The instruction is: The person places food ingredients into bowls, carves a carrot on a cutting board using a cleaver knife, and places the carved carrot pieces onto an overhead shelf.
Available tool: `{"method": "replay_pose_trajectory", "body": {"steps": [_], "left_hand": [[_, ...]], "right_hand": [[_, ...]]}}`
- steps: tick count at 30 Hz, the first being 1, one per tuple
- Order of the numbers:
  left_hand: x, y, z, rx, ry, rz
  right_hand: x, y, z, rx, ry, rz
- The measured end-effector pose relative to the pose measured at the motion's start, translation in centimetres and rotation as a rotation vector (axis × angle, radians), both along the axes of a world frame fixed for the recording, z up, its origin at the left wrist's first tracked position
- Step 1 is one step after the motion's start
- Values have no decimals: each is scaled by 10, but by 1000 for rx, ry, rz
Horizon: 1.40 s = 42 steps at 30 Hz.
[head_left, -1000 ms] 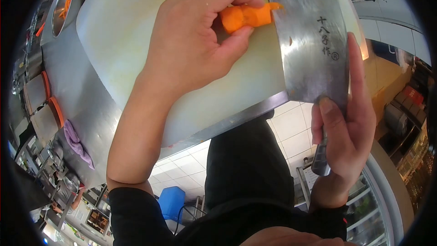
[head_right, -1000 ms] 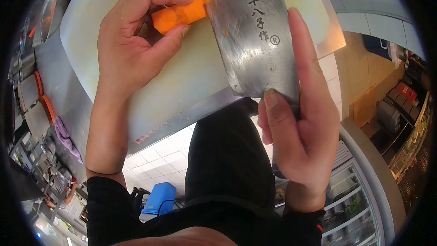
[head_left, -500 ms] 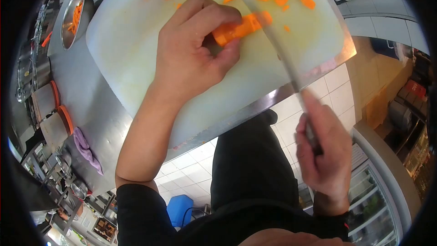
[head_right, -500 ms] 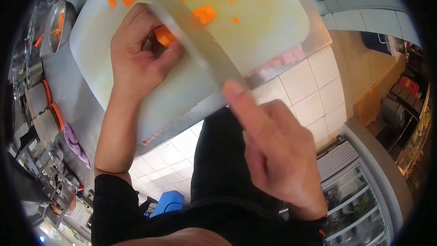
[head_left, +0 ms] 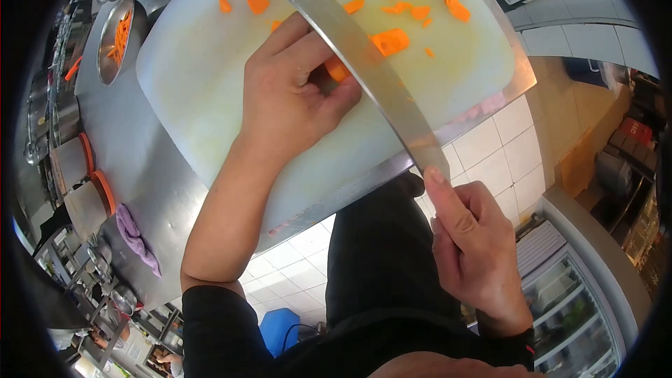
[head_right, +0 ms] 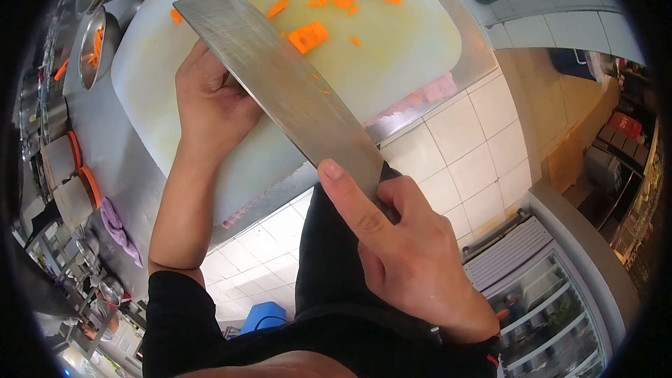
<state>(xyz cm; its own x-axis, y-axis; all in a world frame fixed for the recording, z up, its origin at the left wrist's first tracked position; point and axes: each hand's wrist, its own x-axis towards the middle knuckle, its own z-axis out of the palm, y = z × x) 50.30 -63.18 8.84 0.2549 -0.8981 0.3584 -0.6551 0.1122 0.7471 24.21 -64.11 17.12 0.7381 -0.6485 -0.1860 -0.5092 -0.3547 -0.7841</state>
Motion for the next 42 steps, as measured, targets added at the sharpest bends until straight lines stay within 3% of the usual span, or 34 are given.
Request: {"method": "replay_pose_trajectory", "body": {"steps": [11, 14, 16, 21, 25, 28, 30, 32, 37, 42], "left_hand": [[-2, -1, 8, 98, -56, -13], [0, -1, 4, 57, -28, -35], [0, 0, 5, 59, -31, -30], [4, 0, 1, 25, 6, -37], [3, 1, 3, 162, 43, 41], [3, 2, 1, 171, 64, 48], [3, 2, 1, 172, 69, 51], [3, 1, 2, 162, -1, 13], [1, 1, 2, 101, -46, 2], [-2, 2, 7, 126, -23, 37]], "right_hand": [[9, -7, -5, 77, -26, -2], [6, -6, -10, 63, -225, -81], [1, -3, -4, 516, -367, -396], [3, -9, -10, 528, -573, -596], [-8, -14, -26, 457, -607, -449], [-5, -10, -20, 436, -529, -483], [-7, -11, -17, 366, -330, -364], [-5, -11, -14, 355, -304, -360], [-7, -20, -15, 57, -189, -22], [-1, -18, 0, 42, -120, -35]]}}
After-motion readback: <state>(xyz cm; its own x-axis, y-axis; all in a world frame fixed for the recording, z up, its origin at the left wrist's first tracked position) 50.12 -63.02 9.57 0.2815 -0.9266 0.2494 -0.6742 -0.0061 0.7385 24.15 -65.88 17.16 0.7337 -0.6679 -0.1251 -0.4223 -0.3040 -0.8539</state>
